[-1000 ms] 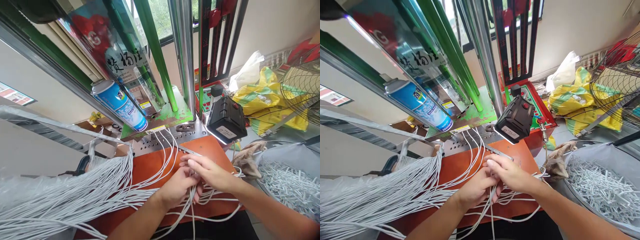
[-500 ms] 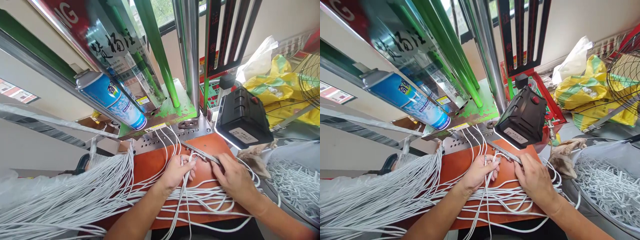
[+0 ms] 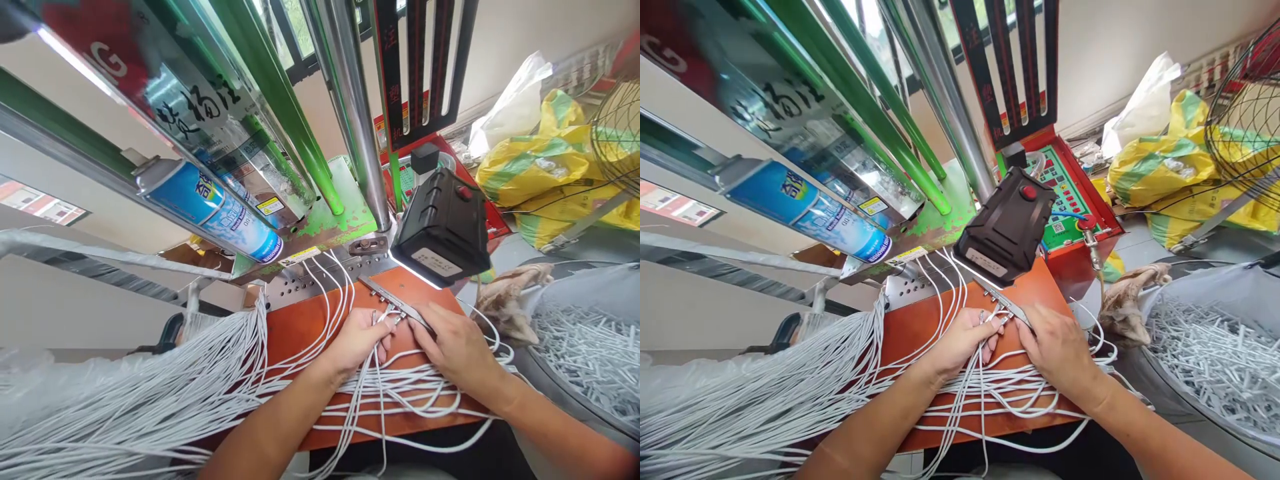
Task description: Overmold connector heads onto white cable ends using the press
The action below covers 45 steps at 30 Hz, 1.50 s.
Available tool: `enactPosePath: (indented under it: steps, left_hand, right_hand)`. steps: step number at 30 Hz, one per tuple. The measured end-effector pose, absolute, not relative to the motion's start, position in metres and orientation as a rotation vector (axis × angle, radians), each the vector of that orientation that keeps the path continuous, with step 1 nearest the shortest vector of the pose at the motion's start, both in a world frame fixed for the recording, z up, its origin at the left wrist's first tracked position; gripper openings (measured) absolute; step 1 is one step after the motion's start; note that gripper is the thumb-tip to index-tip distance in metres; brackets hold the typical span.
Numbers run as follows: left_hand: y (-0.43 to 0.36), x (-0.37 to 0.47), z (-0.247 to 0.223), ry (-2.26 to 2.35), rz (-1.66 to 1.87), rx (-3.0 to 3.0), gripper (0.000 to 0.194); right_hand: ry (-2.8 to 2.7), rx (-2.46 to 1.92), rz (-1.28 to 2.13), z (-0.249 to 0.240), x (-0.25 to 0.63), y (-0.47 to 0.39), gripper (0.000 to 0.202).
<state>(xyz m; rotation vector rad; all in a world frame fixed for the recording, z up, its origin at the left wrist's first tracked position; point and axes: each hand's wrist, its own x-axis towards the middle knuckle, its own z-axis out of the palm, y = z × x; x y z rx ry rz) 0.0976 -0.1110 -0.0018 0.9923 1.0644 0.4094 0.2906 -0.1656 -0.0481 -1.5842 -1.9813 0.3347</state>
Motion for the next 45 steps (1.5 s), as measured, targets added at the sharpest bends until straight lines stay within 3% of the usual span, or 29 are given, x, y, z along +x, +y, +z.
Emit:
enactPosePath:
  steps: [19, 24, 28, 41, 45]
  left_hand:
    - [-0.114, 0.104, -0.008, 1.104, 0.450, 0.895, 0.042]
    - [-0.112, 0.097, -0.009, 1.052, 0.409, 0.952, 0.052]
    - [-0.105, 0.077, -0.007, 1.182, 0.593, 1.080, 0.059]
    - [-0.109, 0.089, -0.010, 1.173, 0.497, 1.104, 0.043]
    - [-0.109, 0.094, -0.007, 1.122, 0.495, 1.041, 0.046]
  right_hand:
    - [-2.085, -1.337, 0.402, -0.036, 0.296, -0.166, 0.026]
    - [-2.016, -1.391, 0.379, -0.042, 0.296, -0.167, 0.025]
    - [-1.902, -1.482, 0.416, -0.044, 0.295, -0.167, 0.025]
    - [-1.995, -1.419, 0.332, -0.044, 0.295, -0.167, 0.025]
    - [-2.027, -1.384, 0.366, -0.042, 0.295, -0.167, 0.026]
